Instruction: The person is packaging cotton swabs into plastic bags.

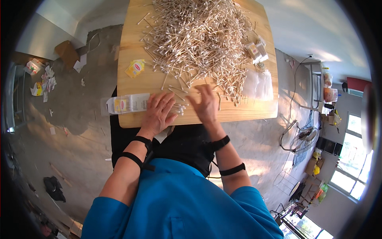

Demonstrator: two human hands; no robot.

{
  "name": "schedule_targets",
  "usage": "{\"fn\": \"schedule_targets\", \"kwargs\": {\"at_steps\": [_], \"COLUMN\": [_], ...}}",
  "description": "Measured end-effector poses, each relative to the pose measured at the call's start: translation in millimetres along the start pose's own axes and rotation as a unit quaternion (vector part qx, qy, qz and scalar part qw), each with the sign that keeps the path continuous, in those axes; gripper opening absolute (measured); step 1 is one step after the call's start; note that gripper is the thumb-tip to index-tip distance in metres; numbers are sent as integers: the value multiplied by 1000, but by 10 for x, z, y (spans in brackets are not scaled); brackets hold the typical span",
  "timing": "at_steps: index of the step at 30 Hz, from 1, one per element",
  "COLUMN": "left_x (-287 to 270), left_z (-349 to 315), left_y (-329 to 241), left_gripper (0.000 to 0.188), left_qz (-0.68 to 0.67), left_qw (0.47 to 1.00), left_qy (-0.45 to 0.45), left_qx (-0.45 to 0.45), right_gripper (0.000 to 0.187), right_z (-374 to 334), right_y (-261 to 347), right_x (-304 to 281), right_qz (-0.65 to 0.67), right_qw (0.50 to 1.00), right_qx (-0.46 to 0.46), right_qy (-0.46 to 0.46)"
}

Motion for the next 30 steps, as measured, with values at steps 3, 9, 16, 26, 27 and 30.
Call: {"fn": "schedule_targets", "kwargs": {"at_steps": [3, 9, 16, 26, 27, 30], "left_x": [2, -21, -3, -24, -28, -74], "left_z": [29, 5, -4, 7, 10, 36], "left_y": [-6, -14, -11, -5, 0, -11], "left_gripper": [57, 66, 64, 75, 80, 88], "left_qz": [-5, -21, 1, -22, -35, -90], "left_qw": [1000, 999, 1000, 999, 999, 995], "left_qy": [5, -8, 12, -21, -11, -9], "left_qx": [-7, -23, -22, -14, -24, -36], "right_gripper": [36, 19, 16, 10, 13, 20], "right_z": [-26, -69, 192, -81, -112, -321], "right_y": [86, 91, 167, 110, 125, 72], "right_x": [254, 191, 430, 168, 129, 137], "right_qz": [3, 64, -10, 33, 69, 142], "right_qw": [998, 995, 997, 995, 992, 980], "right_qx": [28, 10, 70, 14, 85, 138], "right_qy": [48, 79, 26, 96, 62, -28]}}
Point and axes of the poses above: each hand's wrist, its own z-axis towards the middle knuckle, its own x-axis out of the palm, y = z × x, the point moved 1 cm from there along z, towards the middle knuckle, and after that the axes turned 6 degrees about x, right-handed, at the moved point
